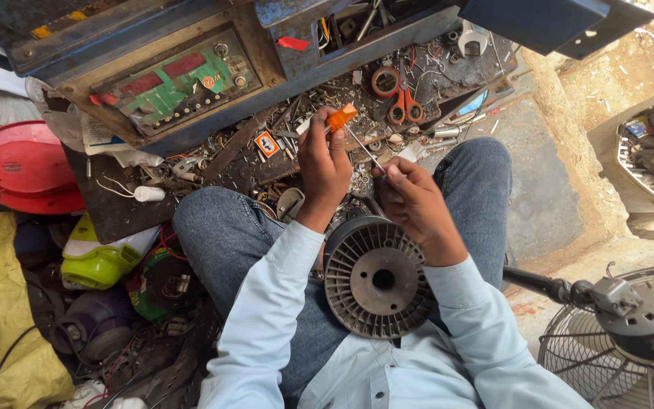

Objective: The person repairs an electrical component by stripping wires with a tool and connecting them to terminals on an orange housing and a white plastic block.

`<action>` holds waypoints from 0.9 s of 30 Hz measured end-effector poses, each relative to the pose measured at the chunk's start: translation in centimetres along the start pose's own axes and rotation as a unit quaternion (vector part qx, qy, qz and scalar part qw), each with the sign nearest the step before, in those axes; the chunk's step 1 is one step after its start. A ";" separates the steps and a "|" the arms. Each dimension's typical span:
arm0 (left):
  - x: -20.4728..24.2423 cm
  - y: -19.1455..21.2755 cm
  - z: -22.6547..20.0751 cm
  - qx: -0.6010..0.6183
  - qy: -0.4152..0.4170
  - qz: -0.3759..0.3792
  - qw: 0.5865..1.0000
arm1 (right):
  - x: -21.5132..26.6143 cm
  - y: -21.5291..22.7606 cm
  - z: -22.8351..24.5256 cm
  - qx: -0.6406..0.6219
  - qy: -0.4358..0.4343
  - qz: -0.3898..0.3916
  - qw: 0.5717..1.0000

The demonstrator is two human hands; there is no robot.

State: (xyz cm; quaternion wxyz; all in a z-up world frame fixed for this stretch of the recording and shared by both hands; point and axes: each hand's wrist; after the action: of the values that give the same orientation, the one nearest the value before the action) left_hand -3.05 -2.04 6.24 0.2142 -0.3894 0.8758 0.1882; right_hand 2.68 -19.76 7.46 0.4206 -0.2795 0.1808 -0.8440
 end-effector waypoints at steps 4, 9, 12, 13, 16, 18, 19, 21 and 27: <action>-1.1 0.6 1.9 0.298 0.239 -0.041 0.923 | -2.2 6.4 1.2 0.522 0.180 -0.286 0.783; -1.1 2.1 2.1 0.620 0.346 -0.029 0.703 | -10.4 13.4 5.6 0.672 0.338 -0.321 0.576; -1.4 2.2 1.8 0.732 0.353 -0.026 0.582 | -14.5 14.1 6.6 0.703 0.346 -0.305 0.542; -1.4 2.3 1.7 0.725 0.356 -0.034 0.588 | -15.6 13.9 6.2 0.705 0.345 -0.299 0.543; -1.6 2.6 1.3 0.782 0.332 -0.032 0.527 | -16.8 13.8 4.7 0.661 0.378 -0.288 0.581; -1.5 2.7 0.6 0.791 0.350 -0.065 0.498 | -17.4 13.9 4.2 0.666 0.368 -0.280 0.585; -1.4 2.7 0.3 0.788 0.356 -0.072 0.497 | -17.2 14.0 4.4 0.678 0.366 -0.274 0.576; -1.6 2.6 -0.2 0.790 0.356 -0.076 0.494 | -17.1 13.5 4.7 0.668 0.349 -0.264 0.602; -1.7 2.6 0.1 0.766 0.373 -0.057 0.520 | -14.5 9.3 5.7 0.617 0.422 -0.216 0.628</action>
State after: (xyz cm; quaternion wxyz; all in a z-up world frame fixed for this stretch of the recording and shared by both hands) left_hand -3.93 0.64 7.51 0.0934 -0.1590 0.6574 -0.7306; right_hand 19.04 -13.77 2.25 0.1777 0.4013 -0.2905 -0.8503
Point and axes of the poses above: each hand's wrist, its own x-axis away from the middle knuckle, its own y-axis out of the back of the hand, z = x × y, and after that the axes turned 12 degrees about x, right-handed
